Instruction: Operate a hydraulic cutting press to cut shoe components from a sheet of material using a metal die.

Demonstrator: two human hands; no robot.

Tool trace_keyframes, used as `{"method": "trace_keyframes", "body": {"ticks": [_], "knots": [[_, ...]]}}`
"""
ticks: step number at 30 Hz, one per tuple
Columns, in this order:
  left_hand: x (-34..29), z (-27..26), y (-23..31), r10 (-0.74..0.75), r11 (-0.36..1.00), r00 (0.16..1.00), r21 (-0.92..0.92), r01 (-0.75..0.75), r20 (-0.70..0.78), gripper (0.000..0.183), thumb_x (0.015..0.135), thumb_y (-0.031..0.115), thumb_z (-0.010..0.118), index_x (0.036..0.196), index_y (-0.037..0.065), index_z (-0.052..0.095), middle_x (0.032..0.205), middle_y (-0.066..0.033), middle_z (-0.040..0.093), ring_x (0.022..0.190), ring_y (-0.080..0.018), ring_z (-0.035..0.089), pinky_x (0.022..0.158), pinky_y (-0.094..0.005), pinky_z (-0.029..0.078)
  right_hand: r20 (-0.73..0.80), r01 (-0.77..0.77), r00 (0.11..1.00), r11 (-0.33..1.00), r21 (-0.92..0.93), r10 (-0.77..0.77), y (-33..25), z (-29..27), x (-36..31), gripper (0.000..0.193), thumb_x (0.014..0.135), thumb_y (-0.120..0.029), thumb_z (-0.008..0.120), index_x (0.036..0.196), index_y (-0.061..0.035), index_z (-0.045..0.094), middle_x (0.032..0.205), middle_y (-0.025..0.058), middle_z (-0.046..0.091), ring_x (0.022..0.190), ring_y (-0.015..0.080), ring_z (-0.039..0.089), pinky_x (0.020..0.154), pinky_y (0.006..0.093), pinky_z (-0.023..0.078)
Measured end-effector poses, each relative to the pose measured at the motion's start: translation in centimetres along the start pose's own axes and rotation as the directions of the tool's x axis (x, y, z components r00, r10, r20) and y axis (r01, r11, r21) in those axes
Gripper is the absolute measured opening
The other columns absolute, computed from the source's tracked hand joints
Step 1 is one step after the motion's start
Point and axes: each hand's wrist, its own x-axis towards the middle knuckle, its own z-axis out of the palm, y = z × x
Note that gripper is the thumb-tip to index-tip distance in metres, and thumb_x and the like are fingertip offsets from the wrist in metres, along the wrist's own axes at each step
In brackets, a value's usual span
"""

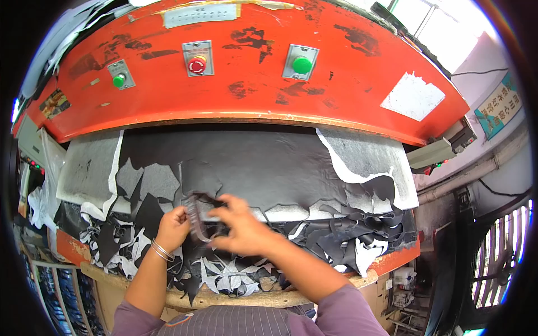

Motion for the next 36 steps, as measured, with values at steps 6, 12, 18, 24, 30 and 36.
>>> {"method": "trace_keyframes", "body": {"ticks": [6, 12, 18, 24, 30, 36], "knots": [[5.4, -1.1, 2.7, 0.475, 0.721, 0.838, 0.665, -0.195, -0.269, 0.045, 0.079, 0.024, 0.074, 0.111, -0.002, 0.059, 0.114, -0.0174, 0.061, 0.095, -0.0308, 0.063, 0.083, -0.0355, 0.052, -0.215, -0.204, 0.969, 0.895, -0.396, 0.126, 3.7, -4.5, 2.1, 0.059, 0.061, -0.026, 0.084, 0.113, -0.0075, 0.063, 0.140, 0.0242, 0.038, 0.124, 0.0392, 0.042, 0.101, 0.0426, 0.041], [10.1, 0.1, 7.3, -0.062, 0.695, 0.947, 0.668, 0.267, -0.315, 0.061, 0.075, 0.033, 0.077, 0.119, -0.003, 0.057, 0.119, -0.0188, 0.058, 0.107, -0.0365, 0.059, 0.091, -0.0409, 0.049, -0.271, -0.254, 0.950, 0.881, -0.399, 0.152, 5.2, -3.7, 1.3, 0.072, 0.066, -0.030, 0.080, 0.128, -0.0065, 0.053, 0.143, 0.0234, 0.037, 0.126, 0.0393, 0.041, 0.104, 0.0442, 0.037], [9.4, -0.7, 4.0, 0.178, 0.782, 0.971, 0.622, -0.042, -0.158, 0.042, 0.077, 0.033, 0.074, 0.100, 0.000, 0.065, 0.099, -0.0219, 0.066, 0.095, -0.0386, 0.062, 0.083, -0.0416, 0.049, -0.286, -0.210, 0.955, 0.858, -0.469, 0.077, 7.5, -3.2, -2.8, 0.086, 0.074, -0.038, 0.073, 0.142, -0.0031, 0.033, 0.140, 0.0238, 0.043, 0.130, 0.0358, 0.041, 0.110, 0.0487, 0.023], [1.3, -1.5, 0.7, 0.194, 0.980, 0.935, 0.010, -0.200, -0.297, 0.029, 0.084, 0.026, 0.070, 0.094, 0.000, 0.063, 0.085, -0.0098, 0.065, 0.077, -0.0159, 0.059, 0.073, -0.0311, 0.048, -0.253, -0.219, 0.961, 0.863, -0.454, 0.111, 7.8, -3.9, -3.2, 0.085, 0.074, -0.035, 0.073, 0.141, -0.0013, 0.035, 0.138, 0.0239, 0.046, 0.128, 0.0338, 0.046, 0.110, 0.0482, 0.024], [-1.4, -8.2, 1.2, 0.205, 0.920, 0.812, 0.391, 0.031, -0.546, 0.042, 0.078, 0.023, 0.075, 0.111, 0.003, 0.060, 0.098, -0.0115, 0.063, 0.093, -0.0241, 0.057, 0.087, -0.0391, 0.044, -0.259, -0.199, 0.963, 0.844, -0.498, 0.074, 7.9, -3.5, -3.1, 0.085, 0.073, -0.032, 0.075, 0.141, -0.0015, 0.035, 0.137, 0.0232, 0.047, 0.127, 0.0340, 0.046, 0.110, 0.0478, 0.025], [1.2, 4.4, 3.2, 0.511, 0.755, 0.851, 0.537, -0.376, -0.123, 0.043, 0.070, 0.034, 0.077, 0.100, 0.006, 0.068, 0.086, -0.0081, 0.059, 0.088, -0.0279, 0.054, 0.079, -0.0389, 0.043, -0.261, -0.210, 0.962, 0.829, -0.519, 0.080, 8.0, -3.3, -3.0, 0.085, 0.072, -0.033, 0.075, 0.141, -0.0010, 0.036, 0.138, 0.0222, 0.047, 0.128, 0.0329, 0.045, 0.110, 0.0479, 0.024]]}}
